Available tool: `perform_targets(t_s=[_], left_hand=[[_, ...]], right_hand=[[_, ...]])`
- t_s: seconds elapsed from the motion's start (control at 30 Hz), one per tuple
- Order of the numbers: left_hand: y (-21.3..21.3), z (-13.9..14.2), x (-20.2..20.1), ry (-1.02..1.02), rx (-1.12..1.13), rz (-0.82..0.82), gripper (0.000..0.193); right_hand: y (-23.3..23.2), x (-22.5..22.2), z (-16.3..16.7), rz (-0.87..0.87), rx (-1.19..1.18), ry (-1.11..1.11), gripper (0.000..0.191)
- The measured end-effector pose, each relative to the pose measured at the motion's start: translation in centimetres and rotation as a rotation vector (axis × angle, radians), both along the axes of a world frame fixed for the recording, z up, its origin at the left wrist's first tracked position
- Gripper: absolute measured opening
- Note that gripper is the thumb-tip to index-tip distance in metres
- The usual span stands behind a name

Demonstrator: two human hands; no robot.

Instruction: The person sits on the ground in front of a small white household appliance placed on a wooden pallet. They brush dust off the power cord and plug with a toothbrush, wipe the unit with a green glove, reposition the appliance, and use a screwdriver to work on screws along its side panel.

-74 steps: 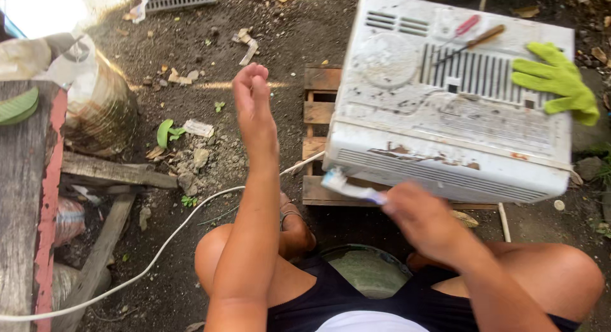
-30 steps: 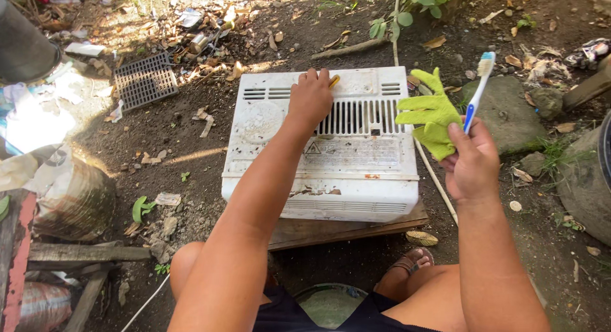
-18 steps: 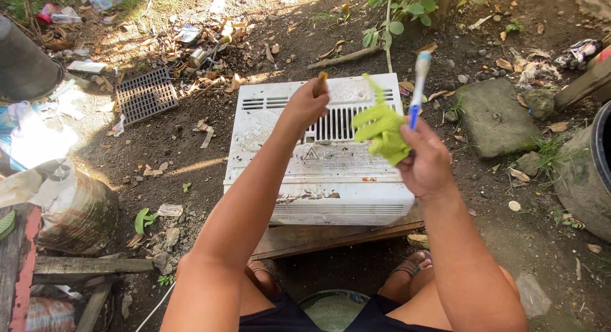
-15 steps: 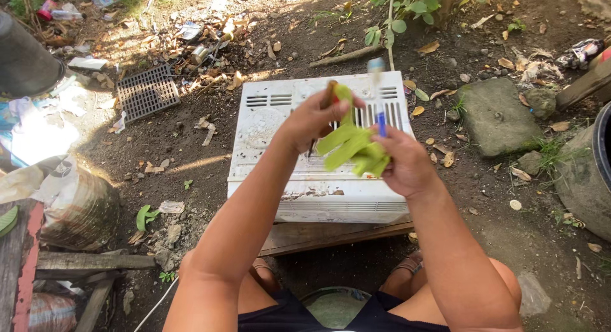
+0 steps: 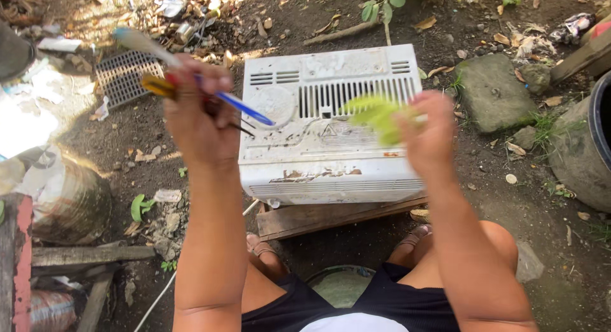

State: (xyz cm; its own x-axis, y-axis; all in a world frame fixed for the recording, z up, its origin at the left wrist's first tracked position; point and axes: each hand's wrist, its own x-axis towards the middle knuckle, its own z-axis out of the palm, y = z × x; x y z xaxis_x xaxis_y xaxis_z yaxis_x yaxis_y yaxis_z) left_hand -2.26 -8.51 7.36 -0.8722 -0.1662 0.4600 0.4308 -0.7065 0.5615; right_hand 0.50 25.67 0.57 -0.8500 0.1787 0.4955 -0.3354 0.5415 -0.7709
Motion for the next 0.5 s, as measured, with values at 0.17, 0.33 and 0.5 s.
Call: perform_targets(t_s=[0.17, 0.33, 0.5], left_hand=[[-6.3, -1.1, 1.6, -0.016, 0.139, 0.129, 0.026], [-10.9, -3.2, 4.0, -0.119, 0.137, 0.183, 0.027], [-15.9, -1.3, 9.8, -0.103, 0.021, 0.407, 0.031]], right_hand=[[3.2, -1.4, -6.4, -0.166, 0.342, -0.266, 0.026], [-13.0, -4.1, -11.0, 0.090, -0.016, -0.245, 0.041], [-39.8, -2.6, -8.1, 0.552, 0.180, -0.207, 0.026]])
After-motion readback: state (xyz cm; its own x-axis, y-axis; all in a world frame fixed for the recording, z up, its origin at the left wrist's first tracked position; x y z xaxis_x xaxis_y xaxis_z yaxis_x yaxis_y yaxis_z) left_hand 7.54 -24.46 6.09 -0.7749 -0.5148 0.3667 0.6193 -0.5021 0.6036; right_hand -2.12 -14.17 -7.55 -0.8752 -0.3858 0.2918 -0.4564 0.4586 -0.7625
